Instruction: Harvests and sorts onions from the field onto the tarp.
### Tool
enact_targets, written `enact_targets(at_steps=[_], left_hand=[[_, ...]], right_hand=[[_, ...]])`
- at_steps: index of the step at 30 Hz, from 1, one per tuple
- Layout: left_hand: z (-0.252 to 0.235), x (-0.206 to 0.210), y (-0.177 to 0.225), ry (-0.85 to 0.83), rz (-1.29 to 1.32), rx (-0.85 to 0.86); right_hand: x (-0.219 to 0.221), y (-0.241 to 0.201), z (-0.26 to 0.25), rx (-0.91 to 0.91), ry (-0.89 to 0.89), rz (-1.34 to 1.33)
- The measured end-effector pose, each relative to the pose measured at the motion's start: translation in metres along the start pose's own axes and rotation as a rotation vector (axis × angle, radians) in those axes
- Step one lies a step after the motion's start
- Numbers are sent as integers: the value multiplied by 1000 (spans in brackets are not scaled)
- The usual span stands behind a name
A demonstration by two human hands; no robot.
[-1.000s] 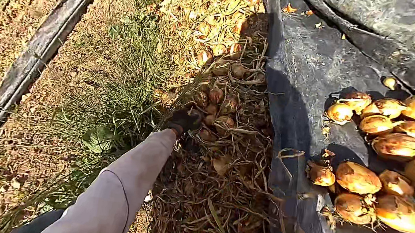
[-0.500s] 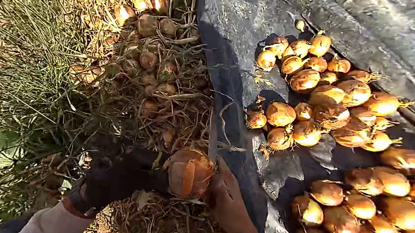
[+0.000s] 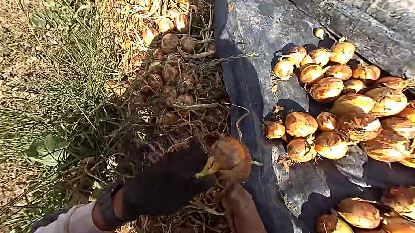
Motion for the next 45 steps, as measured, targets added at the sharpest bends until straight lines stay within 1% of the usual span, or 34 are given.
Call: enact_targets(at_steps=[1,3,4,5,6,7,8,9,10,12,13,14,15,16,17,18,20,21,22,23,24,26,27,28,30,31,32,34,37,39,40,43,44,45], left_hand=[[3,14,4,-95,-15,28],[8,44,6,-330,-93,43],[7,54,6,-385,-142,35],[2,58,4,-393,-205,21],[-8,54,0,-365,-263,-26],[-21,47,-12,-306,-314,-111],[-34,37,-33,-216,-362,-206],[-49,25,-63,-151,-378,-338],[-64,10,-97,-71,-349,-477],[-88,-16,-166,31,-314,-644],[-95,-23,-190,6,-285,-695],[-100,-23,-208,-80,-300,-718],[-103,-20,-221,-122,-265,-748],[-103,-14,-229,-117,-176,-779],[-106,-11,-227,-140,-114,-770],[-106,-8,-221,-110,-10,-767],[-101,8,-219,132,357,-821],[-95,18,-223,219,545,-826],[-88,24,-223,252,605,-801],[-79,24,-216,252,565,-748],[-67,22,-201,233,439,-679],[-40,16,-160,122,132,-573],[-27,15,-139,72,66,-543],[-13,15,-122,99,130,-548],[9,23,-91,160,504,-496],[17,28,-79,139,661,-477],[24,32,-72,111,796,-469],[31,37,-66,69,927,-502],[33,36,-60,11,863,-602],[26,35,-60,-6,871,-597],[22,32,-61,-6,808,-586],[8,21,-75,50,517,-462],[5,19,-77,76,462,-409],[4,17,-75,87,461,-371]], right_hand=[[2,-4,2,-33,17,-29],[8,-16,10,-129,135,-84],[8,-20,15,-193,162,5],[8,-22,17,-243,193,136],[5,-23,20,-273,220,269],[-1,-24,24,-298,258,370],[-9,-25,30,-318,305,406],[-20,-31,34,-356,376,366],[-34,-39,35,-407,438,248],[-56,-59,30,-458,483,-87],[-63,-69,31,-493,451,-169],[-65,-78,33,-533,403,-168],[-64,-83,36,-562,367,-126],[-60,-83,37,-572,344,-70],[-56,-78,37,-559,332,-14],[-51,-69,36,-528,326,25],[-44,-51,33,-437,335,38],[-41,-44,31,-396,331,24],[-39,-41,28,-362,322,12],[-38,-39,24,-333,311,10],[-37,-39,21,-304,302,14],[-36,-42,13,-205,283,57],[-34,-43,8,-152,265,79],[-32,-44,4,-103,238,99],[-25,-48,-3,-61,161,130],[-19,-50,-5,-69,116,136],[-14,-53,-5,-100,66,153],[-4,-57,-3,-211,-4,120],[3,-53,-1,-260,-8,-3],[4,-50,0,-257,-3,-24],[4,-47,1,-259,-6,-2],[2,-38,10,-268,8,64],[0,-31,12,-237,48,44],[-3,-23,11,-182,93,35]])
Point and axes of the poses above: each hand's wrist, its own z-axis away from the middle knuckle, its own x-axis out of the palm, y = z × x, the point moved 5 cm from there along -z, towards the middle knuckle, and after that the axes turned 1 degree about y, right-handed, at the moved point
